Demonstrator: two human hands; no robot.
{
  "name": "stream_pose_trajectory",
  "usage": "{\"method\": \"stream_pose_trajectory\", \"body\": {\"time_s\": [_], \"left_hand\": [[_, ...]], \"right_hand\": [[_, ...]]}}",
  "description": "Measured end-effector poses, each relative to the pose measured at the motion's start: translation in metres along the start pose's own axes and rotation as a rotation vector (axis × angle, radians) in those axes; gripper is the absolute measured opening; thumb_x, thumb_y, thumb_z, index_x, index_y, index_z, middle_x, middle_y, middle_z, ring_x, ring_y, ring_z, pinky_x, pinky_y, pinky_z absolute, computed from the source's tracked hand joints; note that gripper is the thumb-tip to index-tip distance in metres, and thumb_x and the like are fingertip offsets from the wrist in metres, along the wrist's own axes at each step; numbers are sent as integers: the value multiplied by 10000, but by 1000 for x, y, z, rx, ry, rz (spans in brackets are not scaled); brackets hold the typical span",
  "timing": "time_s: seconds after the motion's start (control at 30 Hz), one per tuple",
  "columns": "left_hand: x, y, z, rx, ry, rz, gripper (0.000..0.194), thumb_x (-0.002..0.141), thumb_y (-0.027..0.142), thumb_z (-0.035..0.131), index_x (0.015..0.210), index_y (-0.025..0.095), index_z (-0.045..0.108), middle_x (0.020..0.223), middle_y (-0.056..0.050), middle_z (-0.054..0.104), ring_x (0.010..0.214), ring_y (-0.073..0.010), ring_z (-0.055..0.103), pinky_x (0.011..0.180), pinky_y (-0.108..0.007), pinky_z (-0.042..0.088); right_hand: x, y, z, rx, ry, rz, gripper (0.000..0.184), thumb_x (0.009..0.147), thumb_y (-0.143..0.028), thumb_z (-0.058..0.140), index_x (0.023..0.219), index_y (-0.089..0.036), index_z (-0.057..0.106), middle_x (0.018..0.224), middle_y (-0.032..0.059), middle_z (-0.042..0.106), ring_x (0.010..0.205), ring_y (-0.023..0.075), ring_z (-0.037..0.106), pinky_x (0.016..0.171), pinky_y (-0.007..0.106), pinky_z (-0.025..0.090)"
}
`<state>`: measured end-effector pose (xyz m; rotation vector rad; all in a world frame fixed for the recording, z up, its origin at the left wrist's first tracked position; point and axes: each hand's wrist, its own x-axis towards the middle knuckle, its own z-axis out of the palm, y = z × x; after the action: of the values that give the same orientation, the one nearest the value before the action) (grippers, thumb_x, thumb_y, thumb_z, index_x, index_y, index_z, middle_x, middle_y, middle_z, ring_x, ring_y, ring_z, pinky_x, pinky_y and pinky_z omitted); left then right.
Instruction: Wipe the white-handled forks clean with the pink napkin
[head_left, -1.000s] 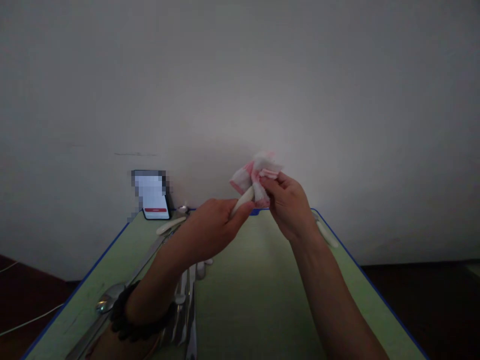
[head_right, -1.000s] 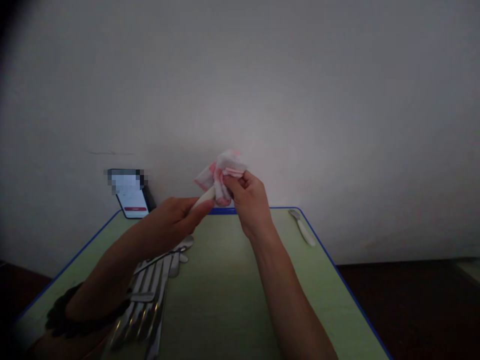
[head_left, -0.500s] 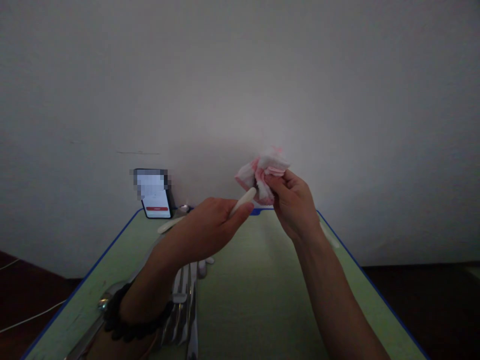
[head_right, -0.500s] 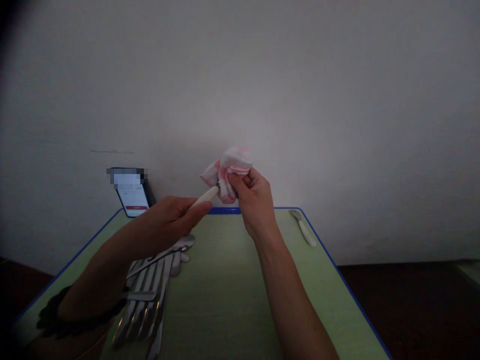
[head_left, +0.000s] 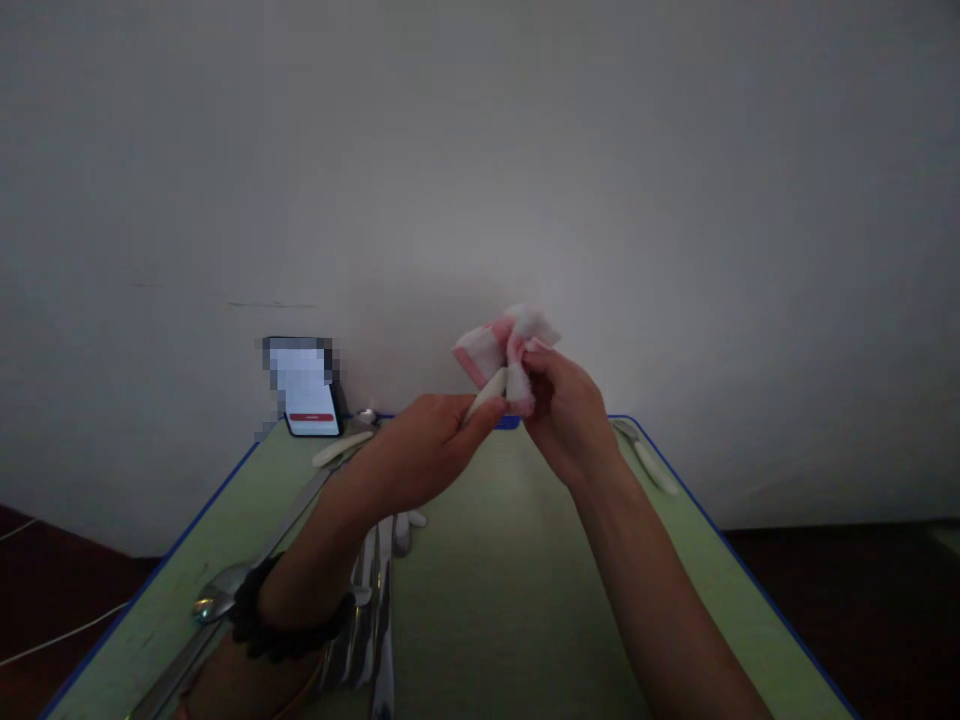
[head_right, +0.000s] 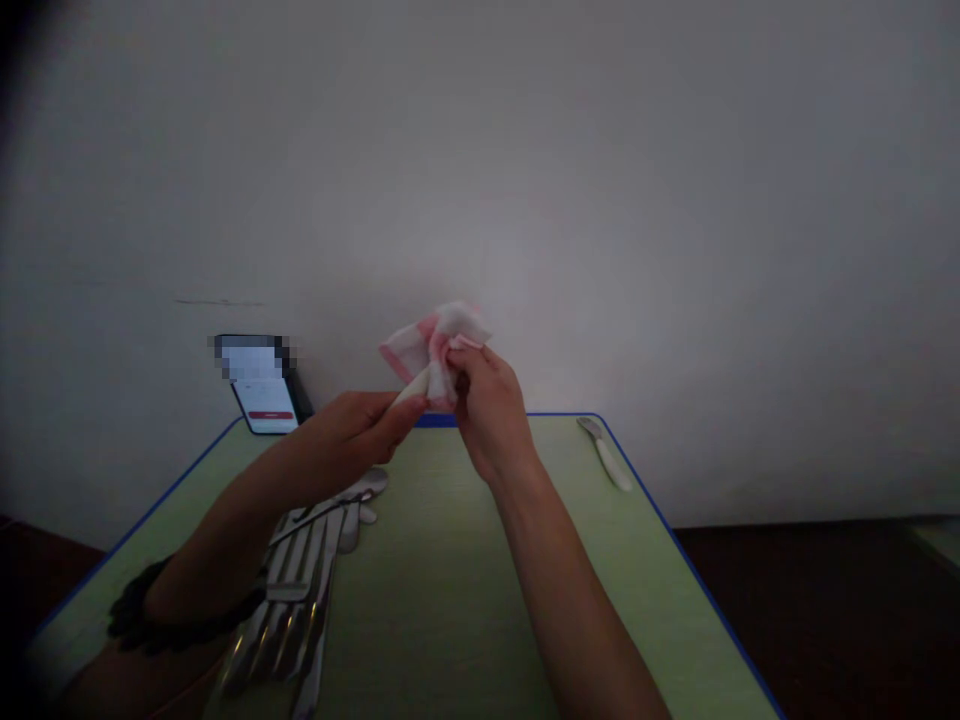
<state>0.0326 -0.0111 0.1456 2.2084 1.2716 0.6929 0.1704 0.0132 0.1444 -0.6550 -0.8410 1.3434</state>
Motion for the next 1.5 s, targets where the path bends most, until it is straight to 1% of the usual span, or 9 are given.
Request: {"method": "stream_pose_trajectory", "body": {"time_s": [0.13,0.2,0.3,0.53,0.7,0.93,1.17,1.37,1.5], "left_hand": [[-1,1,-1,-37,2,-10,464,912,487,268,591,192,426,541,35,468,496,-110,426,484,-225,283],[-1,2,-1,-41,2,-11,471,913,490,266,587,191,426,531,39,458,488,-108,420,486,-227,281],[-2,4,-1,-29,-2,11,466,912,491,283,589,191,435,530,39,458,483,-111,408,493,-233,278],[-3,4,-1,9,-3,44,470,917,493,283,570,195,391,541,35,445,491,-110,371,481,-239,231],[-5,3,-3,59,-21,30,464,916,488,277,570,196,377,522,36,438,478,-109,363,474,-247,210],[-7,1,-9,55,-80,8,473,912,500,258,577,188,377,535,37,438,495,-102,359,477,-232,230],[-6,2,-9,43,-104,4,483,913,513,249,576,189,375,545,35,445,494,-102,351,474,-234,226],[-4,1,-6,40,-79,16,469,916,494,251,579,193,376,558,29,454,495,-105,355,478,-234,226],[-2,1,-4,45,-66,27,451,915,476,267,588,190,389,566,30,445,506,-106,361,492,-234,231]], "right_hand": [[-2,-1,2,13,-39,-16,89,728,-262,603,668,-197,616,650,-36,583,601,103,497,569,229,413],[-3,0,3,-25,-55,-26,98,716,-294,648,705,-198,634,658,-37,596,596,101,494,570,228,411],[-2,2,2,-56,-62,-35,125,669,-277,705,735,-190,644,637,-42,603,576,92,489,561,220,405],[2,1,-4,-89,-73,-43,149,632,-242,727,730,-175,638,617,-38,612,538,83,491,504,210,396],[5,1,-11,-187,-47,-79,184,622,-266,741,740,-172,635,613,-37,611,488,77,467,452,216,357],[6,0,-16,-317,-56,-134,182,635,-292,734,725,-179,624,561,-49,570,469,82,457,456,229,340],[6,3,-13,-198,-70,-63,210,619,-287,744,754,-173,630,621,-36,600,523,86,480,494,228,364],[4,8,-5,-71,-107,6,163,648,-263,714,758,-169,641,638,-44,598,560,77,480,530,215,371],[4,5,-5,-64,-92,24,156,627,-236,727,733,-161,641,631,-38,604,566,78,493,526,209,381]]}}
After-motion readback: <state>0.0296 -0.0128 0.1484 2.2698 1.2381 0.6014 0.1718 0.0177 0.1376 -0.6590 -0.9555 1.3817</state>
